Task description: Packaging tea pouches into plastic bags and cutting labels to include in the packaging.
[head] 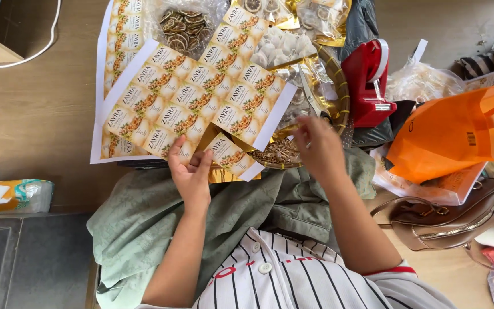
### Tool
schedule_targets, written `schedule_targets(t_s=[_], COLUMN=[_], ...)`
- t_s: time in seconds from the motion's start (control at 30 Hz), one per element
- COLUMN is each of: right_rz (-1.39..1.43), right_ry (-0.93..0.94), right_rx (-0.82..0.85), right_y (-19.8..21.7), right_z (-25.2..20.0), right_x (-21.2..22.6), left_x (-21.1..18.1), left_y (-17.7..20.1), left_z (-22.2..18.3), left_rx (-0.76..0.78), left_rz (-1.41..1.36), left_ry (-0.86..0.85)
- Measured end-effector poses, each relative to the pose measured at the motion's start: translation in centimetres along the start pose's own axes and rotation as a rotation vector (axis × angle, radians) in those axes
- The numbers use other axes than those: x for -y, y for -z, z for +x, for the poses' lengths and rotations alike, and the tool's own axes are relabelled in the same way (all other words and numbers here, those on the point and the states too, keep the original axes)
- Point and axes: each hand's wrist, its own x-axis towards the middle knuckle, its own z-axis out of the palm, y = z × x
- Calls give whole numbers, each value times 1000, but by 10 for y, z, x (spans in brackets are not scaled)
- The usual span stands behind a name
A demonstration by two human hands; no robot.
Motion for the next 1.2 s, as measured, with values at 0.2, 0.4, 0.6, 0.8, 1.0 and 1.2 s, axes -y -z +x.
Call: schedule_targets(t_s=[0.2,0.4,0.6,0.8,1.0,1.2], right_rz=[163,351,589,943,980,925], right_ry=[15,165,-126,-319,-270,-392], right_rx=[293,168,135,67,83,245], right_y=[0,-17,-19,-7,-4,5], right_z=[-19,-18,-6,1,0,2], right_x=[66,70,32,18,23,21], left_x=[-9,-10,-41,-67,-110,-138], left_y=[-1,-10,-34,-23,31,96], left_z=[-19,-32,-23,14,91,126], left_rx=[-36,-62,114,229,-106,-398], left_rz=[-34,-36,-60,379,532,462], left_ry=[3,-41,-40,-346,-677,-640])
